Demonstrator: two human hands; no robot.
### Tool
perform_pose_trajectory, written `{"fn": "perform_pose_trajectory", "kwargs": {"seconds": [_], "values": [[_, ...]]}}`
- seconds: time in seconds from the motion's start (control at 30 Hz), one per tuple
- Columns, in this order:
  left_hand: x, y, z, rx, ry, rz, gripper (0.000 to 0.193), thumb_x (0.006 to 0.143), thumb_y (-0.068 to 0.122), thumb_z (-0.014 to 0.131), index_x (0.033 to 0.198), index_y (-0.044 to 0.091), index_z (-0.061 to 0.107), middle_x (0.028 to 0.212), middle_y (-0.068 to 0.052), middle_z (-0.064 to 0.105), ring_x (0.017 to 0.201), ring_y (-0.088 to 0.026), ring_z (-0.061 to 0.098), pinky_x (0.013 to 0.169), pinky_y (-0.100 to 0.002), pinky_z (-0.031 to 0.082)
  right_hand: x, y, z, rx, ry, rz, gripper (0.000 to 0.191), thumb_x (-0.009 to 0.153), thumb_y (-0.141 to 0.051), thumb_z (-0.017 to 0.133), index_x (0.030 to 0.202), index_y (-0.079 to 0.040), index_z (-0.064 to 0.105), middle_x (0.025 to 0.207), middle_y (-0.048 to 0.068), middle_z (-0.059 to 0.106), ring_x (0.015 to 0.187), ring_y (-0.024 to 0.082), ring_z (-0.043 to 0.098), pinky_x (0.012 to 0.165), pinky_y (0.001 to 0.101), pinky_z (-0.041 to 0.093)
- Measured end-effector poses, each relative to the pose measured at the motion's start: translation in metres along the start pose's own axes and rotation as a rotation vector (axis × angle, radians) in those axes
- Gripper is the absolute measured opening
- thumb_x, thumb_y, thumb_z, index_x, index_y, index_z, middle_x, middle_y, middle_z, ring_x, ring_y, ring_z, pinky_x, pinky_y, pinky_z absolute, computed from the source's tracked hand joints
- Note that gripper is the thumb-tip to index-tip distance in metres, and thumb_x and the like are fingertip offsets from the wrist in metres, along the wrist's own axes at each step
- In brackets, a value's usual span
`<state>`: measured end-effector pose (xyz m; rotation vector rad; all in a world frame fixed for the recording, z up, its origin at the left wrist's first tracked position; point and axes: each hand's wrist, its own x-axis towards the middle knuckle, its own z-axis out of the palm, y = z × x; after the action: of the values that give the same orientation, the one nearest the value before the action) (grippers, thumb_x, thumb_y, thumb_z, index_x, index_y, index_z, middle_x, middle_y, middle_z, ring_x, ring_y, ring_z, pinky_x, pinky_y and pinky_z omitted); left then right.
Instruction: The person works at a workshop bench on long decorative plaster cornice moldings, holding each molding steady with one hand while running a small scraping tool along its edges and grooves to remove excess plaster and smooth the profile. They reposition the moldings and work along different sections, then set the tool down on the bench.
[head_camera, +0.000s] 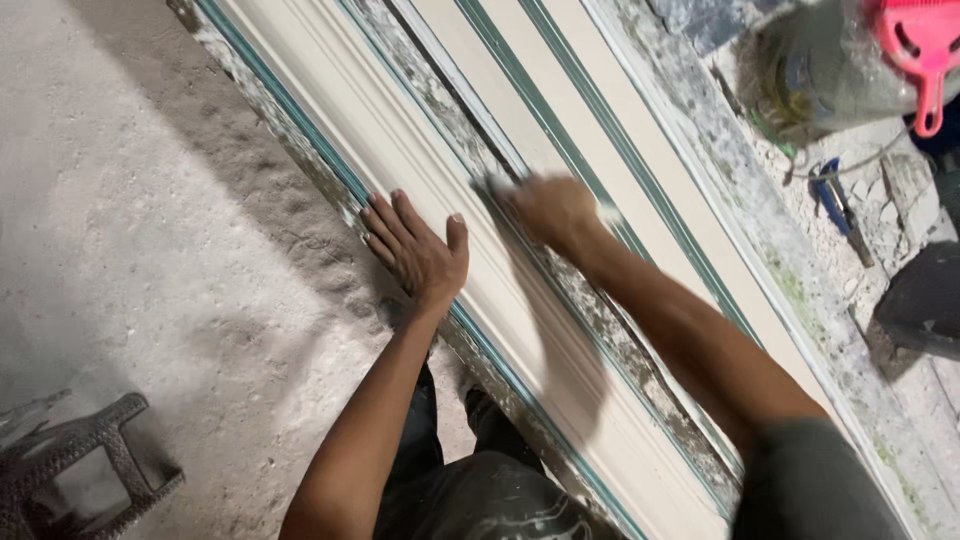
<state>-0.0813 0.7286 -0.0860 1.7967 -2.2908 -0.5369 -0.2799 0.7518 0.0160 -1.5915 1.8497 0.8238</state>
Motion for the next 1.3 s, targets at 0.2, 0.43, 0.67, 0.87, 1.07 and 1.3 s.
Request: {"fn": "perform_pose_trajectory", "kwargs": {"seconds": [0.2, 0.43, 0.67, 0.87, 1.07, 1.3], "values": [[0.147, -0.028, -0.043, -0.046, -0.138, -0.199, 0.099, 0.1, 0.073, 0.03, 0.167, 0.005, 0.003, 0.172, -0.021, -0.01, 0.16, -0.037, -0.01, 0.128, -0.057, -0.005, -0.131, 0.021, 0.105, 0.08, -0.146, 0.019, 0.076, 0.101, -0.015, 0.048, 0.159, -0.049, 0.011, 0.138, 0.025, 0.055, 0.06, 0.02, 0.056, 0.034, 0.0301, 0.056], [0.176, -0.027, -0.044, -0.077, -0.177, -0.229, 0.093, 0.104, 0.065, 0.031, 0.167, 0.003, 0.002, 0.173, -0.021, -0.009, 0.159, -0.04, -0.011, 0.128, -0.06, -0.005, 0.009, -0.004, -0.016, 0.158, -0.155, 0.056, 0.054, 0.11, -0.027, 0.045, 0.16, -0.029, 0.025, 0.088, 0.016, 0.069, 0.048, 0.016, 0.053, 0.032, 0.0288, 0.047], [0.182, -0.031, -0.046, -0.042, -0.106, -0.147, 0.088, 0.105, 0.059, 0.033, 0.165, 0.0, 0.008, 0.172, -0.027, -0.003, 0.157, -0.045, -0.01, 0.124, -0.063, -0.002, 0.148, -0.044, -0.147, 0.056, 0.119, 0.001, 0.046, 0.109, -0.022, 0.042, 0.154, -0.029, 0.035, 0.071, 0.008, 0.059, 0.047, 0.016, 0.056, 0.032, 0.0281, 0.046], [0.176, -0.032, -0.049, -0.117, -0.111, -0.113, 0.085, 0.107, 0.057, 0.03, 0.165, -0.001, 0.011, 0.171, -0.029, -0.002, 0.157, -0.046, -0.009, 0.123, -0.064, -0.001, -0.015, -0.018, -0.036, 0.122, -0.171, 0.071, 0.074, 0.108, -0.021, 0.045, 0.163, -0.044, 0.002, 0.15, 0.03, 0.042, 0.061, 0.025, 0.068, 0.038, 0.0306, 0.057], [0.18, -0.032, -0.036, -0.032, -0.011, -0.085, 0.084, 0.108, 0.054, 0.031, 0.164, -0.004, 0.013, 0.17, -0.031, 0.0, 0.157, -0.048, -0.007, 0.123, -0.065, -0.001, 0.011, -0.018, -0.048, 0.141, -0.249, 0.078, 0.066, 0.108, -0.022, 0.047, 0.161, -0.037, 0.011, 0.144, 0.028, 0.05, 0.06, 0.02, 0.063, 0.037, 0.0294, 0.055], [0.183, -0.033, -0.036, -0.053, -0.009, -0.105, 0.086, 0.106, 0.056, 0.033, 0.164, -0.004, 0.014, 0.172, -0.028, 0.002, 0.159, -0.048, -0.004, 0.125, -0.063, 0.0, 0.209, -0.055, -0.216, 0.006, 0.024, -0.024, 0.042, 0.11, -0.02, 0.043, 0.151, -0.028, 0.038, 0.069, 0.007, 0.053, 0.046, 0.013, 0.046, 0.032, 0.0262, 0.04]]}}
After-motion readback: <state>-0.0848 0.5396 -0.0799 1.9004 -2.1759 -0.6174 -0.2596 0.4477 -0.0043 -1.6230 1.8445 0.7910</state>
